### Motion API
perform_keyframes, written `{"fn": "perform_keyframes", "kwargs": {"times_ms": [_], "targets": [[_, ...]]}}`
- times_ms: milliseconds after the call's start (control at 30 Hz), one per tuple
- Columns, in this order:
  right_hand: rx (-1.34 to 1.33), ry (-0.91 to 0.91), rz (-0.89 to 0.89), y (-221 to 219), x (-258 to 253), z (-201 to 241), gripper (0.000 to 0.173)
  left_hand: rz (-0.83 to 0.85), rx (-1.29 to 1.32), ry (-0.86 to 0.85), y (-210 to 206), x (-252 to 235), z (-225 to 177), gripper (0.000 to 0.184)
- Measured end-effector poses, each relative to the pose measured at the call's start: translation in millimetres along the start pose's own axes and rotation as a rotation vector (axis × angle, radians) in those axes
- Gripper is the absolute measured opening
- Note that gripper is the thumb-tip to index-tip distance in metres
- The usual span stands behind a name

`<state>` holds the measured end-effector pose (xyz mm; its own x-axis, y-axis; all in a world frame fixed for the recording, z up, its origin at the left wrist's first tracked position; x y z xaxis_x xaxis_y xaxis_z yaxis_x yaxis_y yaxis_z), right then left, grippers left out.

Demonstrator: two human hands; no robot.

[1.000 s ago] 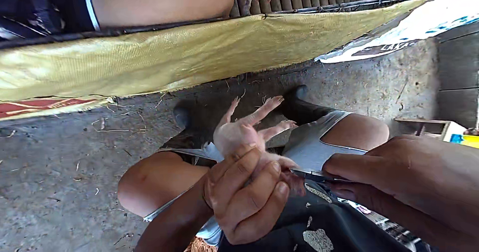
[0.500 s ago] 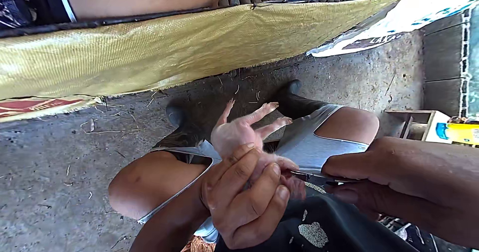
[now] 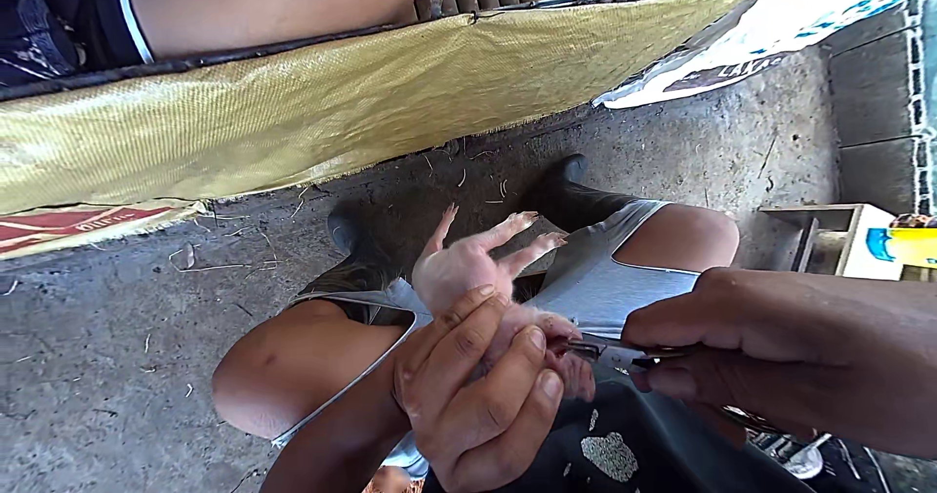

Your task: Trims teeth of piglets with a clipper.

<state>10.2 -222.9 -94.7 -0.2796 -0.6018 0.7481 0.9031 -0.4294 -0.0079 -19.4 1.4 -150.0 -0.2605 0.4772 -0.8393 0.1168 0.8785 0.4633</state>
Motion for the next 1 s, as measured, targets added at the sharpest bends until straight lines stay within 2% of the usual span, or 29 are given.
{"fn": "perform_keyframes", "kwargs": {"times_ms": [167, 500, 800, 1000], "targets": [[-0.058, -0.030, -0.009, 0.3, 0.9, -5.8, 0.026, -0.006, -0.017, -0.002, -2.1, -0.8, -1.6, 0.028], [-0.076, 0.022, 0.001, -1.5, -0.3, -8.0, 0.025, -0.004, -0.020, 0.003, -0.8, -3.7, -3.4, 0.024], [-0.067, 0.004, -0.048, 2.6, 7.1, -12.9, 0.027, -0.022, -0.023, -0.006, -1.9, -2.3, -3.4, 0.030], [0.061, 0.051, -0.080, -1.4, 9.7, 0.7, 0.025, -0.021, -0.001, -0.010, -3.9, -3.3, -3.6, 0.025]]}}
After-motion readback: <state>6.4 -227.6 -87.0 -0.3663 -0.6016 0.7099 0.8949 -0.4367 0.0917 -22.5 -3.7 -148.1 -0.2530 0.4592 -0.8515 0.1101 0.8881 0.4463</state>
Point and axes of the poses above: each hand's wrist, its own x-axis away from the middle knuckle, its own y-axis out of the back of the hand, z = x × y, the point moved 5 cm from there along -x, towards the middle knuckle, and after that the axes turned 13 degrees about -y, right-handed, at the moved point
